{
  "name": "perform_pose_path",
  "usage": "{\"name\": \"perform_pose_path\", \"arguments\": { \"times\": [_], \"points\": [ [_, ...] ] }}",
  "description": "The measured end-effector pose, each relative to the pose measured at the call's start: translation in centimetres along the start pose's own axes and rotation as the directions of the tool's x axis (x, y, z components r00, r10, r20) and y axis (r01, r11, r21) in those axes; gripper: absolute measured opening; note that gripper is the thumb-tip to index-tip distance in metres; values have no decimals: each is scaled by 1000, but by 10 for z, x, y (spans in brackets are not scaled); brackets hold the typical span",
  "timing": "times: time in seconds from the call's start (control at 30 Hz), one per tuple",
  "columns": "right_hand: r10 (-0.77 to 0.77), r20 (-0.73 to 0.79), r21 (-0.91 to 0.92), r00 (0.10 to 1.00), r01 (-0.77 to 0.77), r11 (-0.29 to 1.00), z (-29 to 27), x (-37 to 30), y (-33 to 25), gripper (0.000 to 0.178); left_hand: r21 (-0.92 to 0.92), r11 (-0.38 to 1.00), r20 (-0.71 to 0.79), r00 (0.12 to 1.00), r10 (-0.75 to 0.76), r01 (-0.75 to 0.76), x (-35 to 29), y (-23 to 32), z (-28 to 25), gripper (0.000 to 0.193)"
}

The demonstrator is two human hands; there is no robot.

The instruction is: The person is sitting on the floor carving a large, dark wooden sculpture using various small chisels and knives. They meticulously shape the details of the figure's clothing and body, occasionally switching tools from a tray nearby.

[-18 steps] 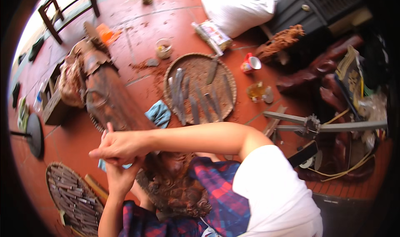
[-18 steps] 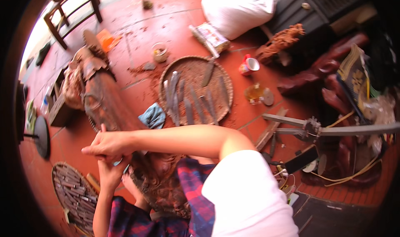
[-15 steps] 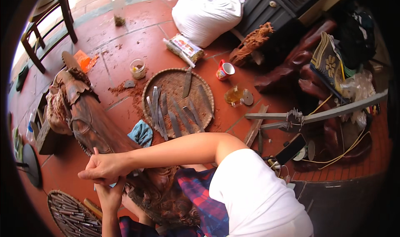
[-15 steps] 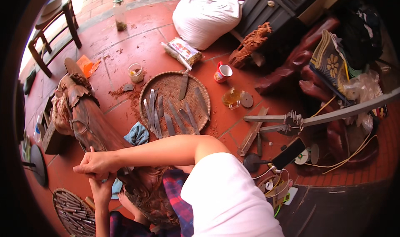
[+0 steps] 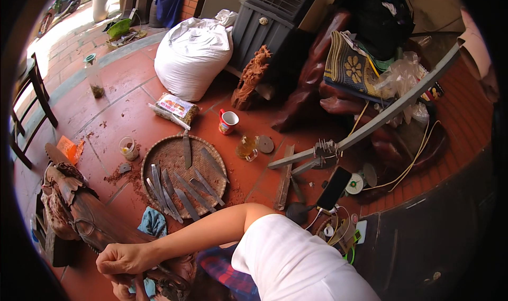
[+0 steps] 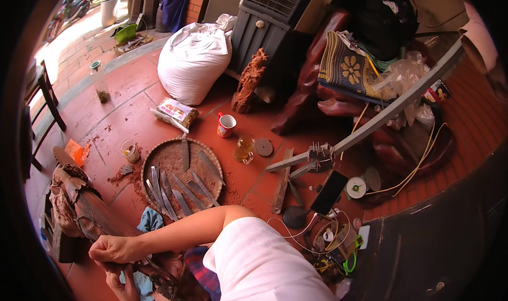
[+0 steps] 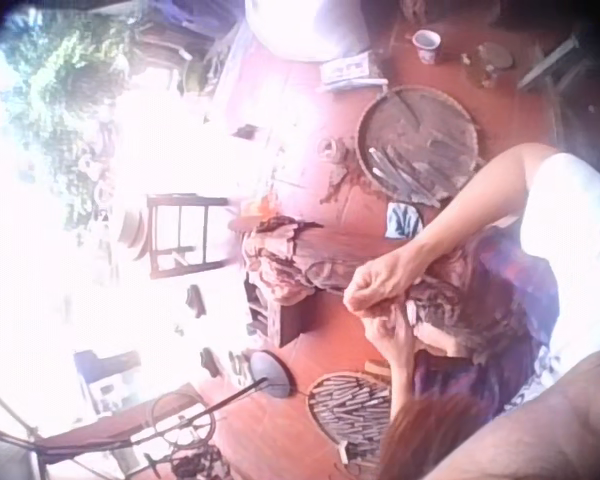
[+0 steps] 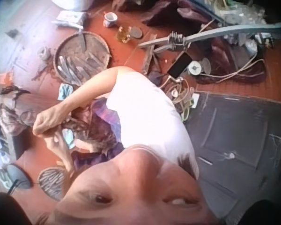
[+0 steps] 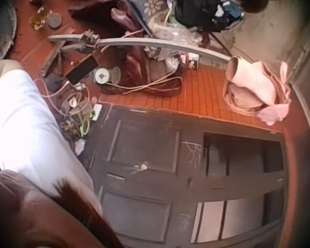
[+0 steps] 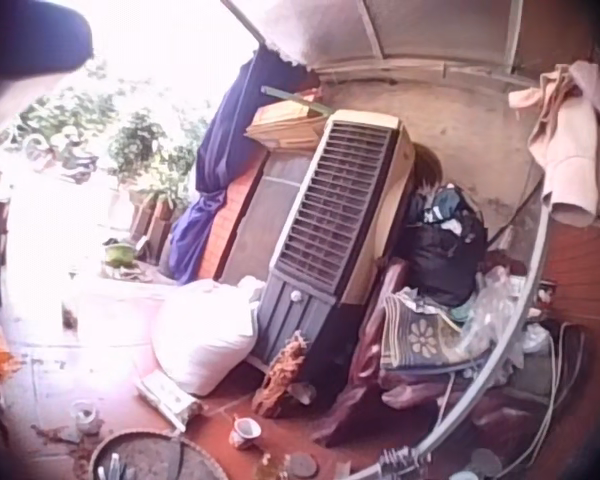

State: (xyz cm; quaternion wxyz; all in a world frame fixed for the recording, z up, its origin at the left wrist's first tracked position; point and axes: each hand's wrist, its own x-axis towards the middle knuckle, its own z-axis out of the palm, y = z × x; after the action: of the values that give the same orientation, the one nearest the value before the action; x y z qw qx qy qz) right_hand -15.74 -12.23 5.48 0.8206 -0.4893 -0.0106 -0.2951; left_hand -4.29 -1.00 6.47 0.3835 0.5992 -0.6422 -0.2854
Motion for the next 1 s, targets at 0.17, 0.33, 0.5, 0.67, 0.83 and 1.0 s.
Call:
{"name": "perform_pose_path", "arguments": {
  "times": [0.17,0.33,0.5,0.67,0.83,1.0],
  "points": [
    [71,132,-612,989,25,791,-4,-39,-50,32,-84,962,120,956,267,-258,5,37,-16,20],
    [146,53,-759,988,-55,649,-5,-68,-97,13,6,998,99,994,55,-56,-3,15,-21,32],
    [159,-79,-895,984,-140,424,-8,-77,-113,28,-84,988,468,871,151,-126,-26,-6,-22,73],
    [182,45,-943,982,-18,331,-11,-67,-90,32,74,994,535,844,33,-86,-38,-12,-13,85],
    [194,-22,-901,981,-103,420,-21,-75,-75,32,147,985,553,833,-4,-92,-36,-10,-3,87],
    [226,-34,-898,973,-129,421,-19,-67,-62,22,124,988,540,842,5,-86,-35,-21,1,85]
  ]
}}
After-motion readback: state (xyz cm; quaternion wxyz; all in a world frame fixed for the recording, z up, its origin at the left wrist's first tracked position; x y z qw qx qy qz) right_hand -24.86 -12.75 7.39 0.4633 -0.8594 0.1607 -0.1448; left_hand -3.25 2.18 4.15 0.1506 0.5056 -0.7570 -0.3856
